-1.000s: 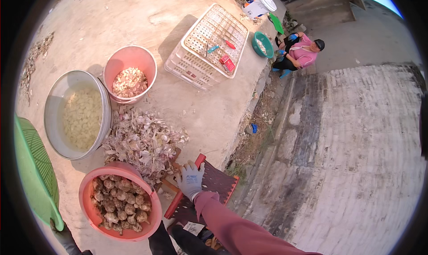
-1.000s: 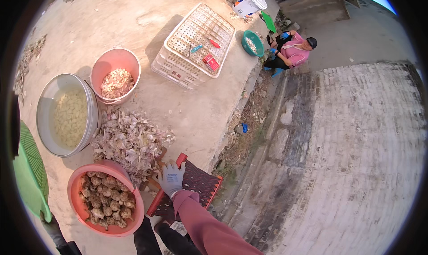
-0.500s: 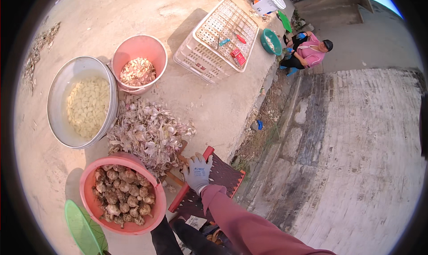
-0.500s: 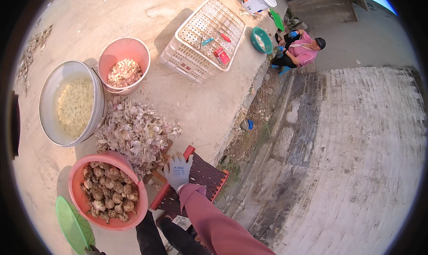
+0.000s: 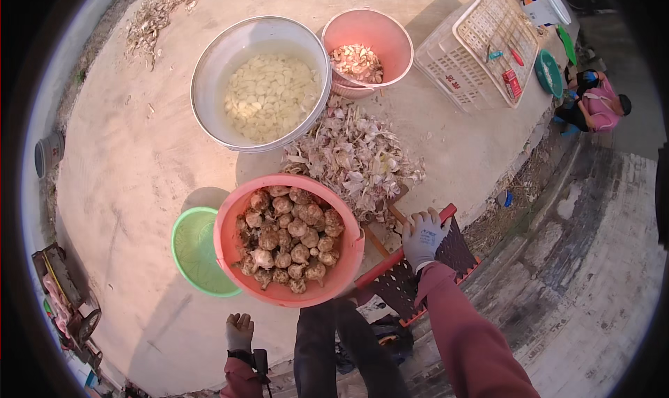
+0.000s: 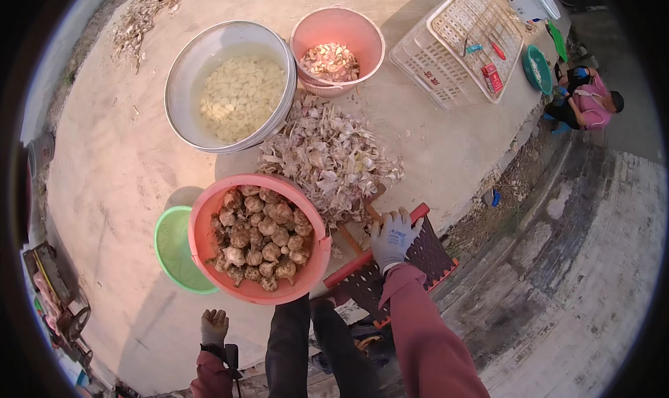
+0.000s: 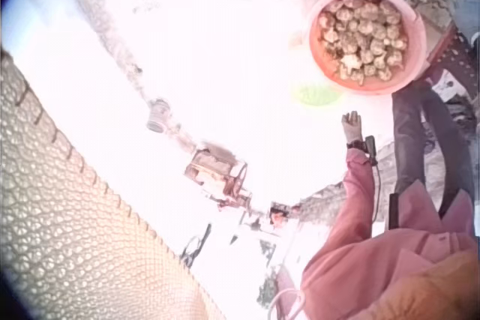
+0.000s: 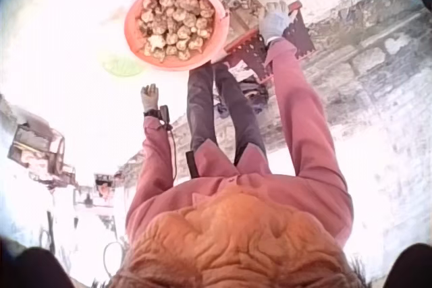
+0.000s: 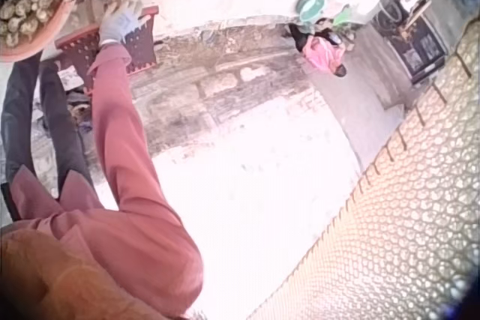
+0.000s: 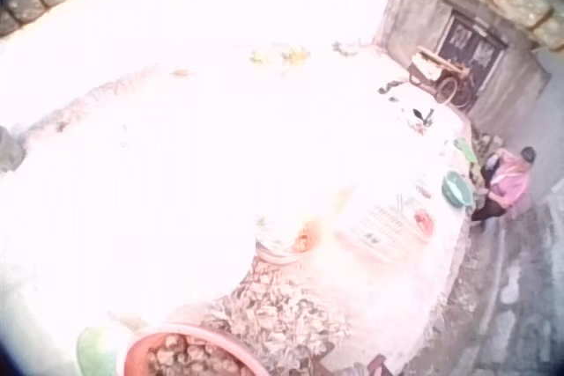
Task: The recorder is peeling cloves of garlic by hand, placing the peeled cloves into a bucket and the skins onto the ground.
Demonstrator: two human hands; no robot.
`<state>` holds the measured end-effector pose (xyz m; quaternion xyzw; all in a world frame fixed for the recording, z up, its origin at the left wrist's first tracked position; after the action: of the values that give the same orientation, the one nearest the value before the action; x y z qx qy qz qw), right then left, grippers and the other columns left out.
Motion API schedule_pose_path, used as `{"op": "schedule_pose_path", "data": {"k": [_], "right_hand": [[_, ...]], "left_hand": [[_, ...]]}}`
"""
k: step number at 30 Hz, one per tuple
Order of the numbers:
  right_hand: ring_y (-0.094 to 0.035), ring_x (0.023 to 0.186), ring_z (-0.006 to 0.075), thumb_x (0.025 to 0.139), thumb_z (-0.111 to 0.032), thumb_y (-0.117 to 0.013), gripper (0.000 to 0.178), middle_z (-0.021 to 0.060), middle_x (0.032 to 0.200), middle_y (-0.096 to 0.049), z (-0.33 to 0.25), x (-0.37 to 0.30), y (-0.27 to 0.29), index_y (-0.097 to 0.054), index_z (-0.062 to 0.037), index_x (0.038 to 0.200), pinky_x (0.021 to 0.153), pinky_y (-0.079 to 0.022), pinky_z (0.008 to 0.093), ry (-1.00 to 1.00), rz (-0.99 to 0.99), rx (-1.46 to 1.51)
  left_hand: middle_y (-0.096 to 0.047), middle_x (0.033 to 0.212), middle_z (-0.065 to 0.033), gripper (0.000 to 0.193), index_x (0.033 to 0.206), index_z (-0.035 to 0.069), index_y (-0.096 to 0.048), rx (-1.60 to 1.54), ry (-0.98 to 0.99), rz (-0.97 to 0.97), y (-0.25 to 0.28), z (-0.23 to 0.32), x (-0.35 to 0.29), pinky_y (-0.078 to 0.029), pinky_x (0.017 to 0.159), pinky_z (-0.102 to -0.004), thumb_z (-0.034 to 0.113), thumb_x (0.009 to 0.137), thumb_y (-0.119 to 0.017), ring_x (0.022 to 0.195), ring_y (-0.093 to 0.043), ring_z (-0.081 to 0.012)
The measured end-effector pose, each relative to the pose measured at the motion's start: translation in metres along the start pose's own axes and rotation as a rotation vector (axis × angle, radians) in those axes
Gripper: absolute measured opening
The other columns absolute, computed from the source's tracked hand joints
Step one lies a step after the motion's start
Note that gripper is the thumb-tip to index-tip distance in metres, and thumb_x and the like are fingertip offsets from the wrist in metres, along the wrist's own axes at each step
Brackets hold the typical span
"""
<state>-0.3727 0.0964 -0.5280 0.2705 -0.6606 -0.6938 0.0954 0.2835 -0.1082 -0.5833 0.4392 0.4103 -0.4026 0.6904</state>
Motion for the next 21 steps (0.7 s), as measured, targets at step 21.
{"op": "schedule_pose_path", "data": {"k": [21], "right_hand": [[-0.048,0.131,0.0277,0.089,-0.027,-0.066,0.021,0.0050,0.113,-0.062,0.000,0.003,0.008,-0.065,-0.0122,0.104,0.114,-0.018,0.0677,0.041,0.162,0.076]], "left_hand": [[-0.053,0.141,-0.0126,0.051,0.141,0.005,-0.046,0.283,-0.026,-0.482,-0.180,-0.058,-0.074,-0.046,0.107,-0.0508,0.038,0.104,-0.057,0.129,-0.053,-0.0309]]}}
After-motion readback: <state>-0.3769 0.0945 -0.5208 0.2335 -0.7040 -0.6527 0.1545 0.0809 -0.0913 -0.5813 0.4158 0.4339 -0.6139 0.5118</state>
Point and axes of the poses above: each hand's wrist, its own x-axis towards the middle knuckle, its own y-axis out of the back of the hand, z = x × y, the point moved 8 cm from there along x, towards the middle knuckle
